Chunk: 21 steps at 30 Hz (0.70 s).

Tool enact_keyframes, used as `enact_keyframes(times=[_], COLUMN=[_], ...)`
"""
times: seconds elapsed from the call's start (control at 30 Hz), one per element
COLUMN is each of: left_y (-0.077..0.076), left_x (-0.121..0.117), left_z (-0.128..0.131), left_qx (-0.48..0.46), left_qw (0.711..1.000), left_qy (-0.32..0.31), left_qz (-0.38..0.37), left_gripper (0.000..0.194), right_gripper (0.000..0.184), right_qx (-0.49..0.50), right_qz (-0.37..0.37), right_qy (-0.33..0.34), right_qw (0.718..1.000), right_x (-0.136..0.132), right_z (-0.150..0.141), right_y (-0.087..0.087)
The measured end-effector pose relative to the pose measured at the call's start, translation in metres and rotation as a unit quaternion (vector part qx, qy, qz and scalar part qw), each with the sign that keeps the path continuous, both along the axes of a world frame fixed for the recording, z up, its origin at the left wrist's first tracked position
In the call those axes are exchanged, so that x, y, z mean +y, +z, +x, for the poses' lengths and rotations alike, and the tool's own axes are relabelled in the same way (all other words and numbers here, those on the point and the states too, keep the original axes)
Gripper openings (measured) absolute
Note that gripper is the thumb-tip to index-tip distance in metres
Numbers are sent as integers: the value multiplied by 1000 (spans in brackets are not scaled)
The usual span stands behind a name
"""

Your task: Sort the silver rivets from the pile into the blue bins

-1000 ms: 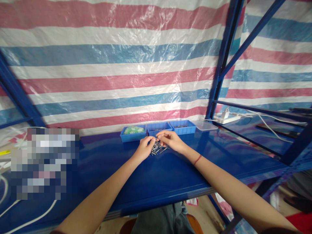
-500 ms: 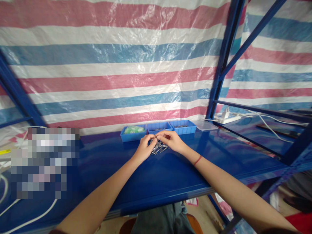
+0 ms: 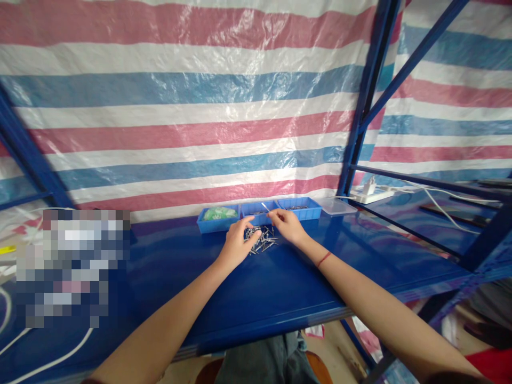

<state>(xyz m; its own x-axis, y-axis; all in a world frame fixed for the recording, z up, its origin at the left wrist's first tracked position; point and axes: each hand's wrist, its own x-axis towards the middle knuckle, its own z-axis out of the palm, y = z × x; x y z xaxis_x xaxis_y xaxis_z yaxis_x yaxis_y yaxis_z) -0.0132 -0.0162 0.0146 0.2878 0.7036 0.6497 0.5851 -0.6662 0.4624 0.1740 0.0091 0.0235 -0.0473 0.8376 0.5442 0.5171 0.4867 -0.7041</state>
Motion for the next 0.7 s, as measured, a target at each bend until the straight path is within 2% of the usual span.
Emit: enact_keyframes(times=[0.13, 0.23, 0.33, 0.43, 0.5, 0.6, 0.7], left_y=[-1, -6, -11, -10, -9, -7, -7], left_x=[-5, -5, -4, -5, -7, -10, -11], left_z=[1, 2, 3, 4, 6, 8, 10], left_qx=[120, 163, 189, 206, 216, 231, 245], left_qw=[992, 985, 980, 977, 975, 971, 969], left_qy=[-43, -50, -52, -52, -47, -35, -29], left_qz=[14, 21, 24, 30, 36, 38, 34], left_gripper=[23, 22, 19, 17, 16, 18, 19], right_gripper=[51, 55, 56, 58, 55, 45, 33], right_qx=[106, 123, 104, 47, -13, -113, -156], right_qz=[-7, -28, -65, -78, -65, -37, -32], right_qy=[-150, -198, -209, -174, -124, -5, 112], right_qw=[983, 972, 970, 980, 990, 993, 981], right_x=[26, 36, 34, 25, 18, 6, -4], right_z=[33, 55, 58, 45, 33, 18, 12], right_y=[-7, -12, -11, -6, -2, 2, 4])
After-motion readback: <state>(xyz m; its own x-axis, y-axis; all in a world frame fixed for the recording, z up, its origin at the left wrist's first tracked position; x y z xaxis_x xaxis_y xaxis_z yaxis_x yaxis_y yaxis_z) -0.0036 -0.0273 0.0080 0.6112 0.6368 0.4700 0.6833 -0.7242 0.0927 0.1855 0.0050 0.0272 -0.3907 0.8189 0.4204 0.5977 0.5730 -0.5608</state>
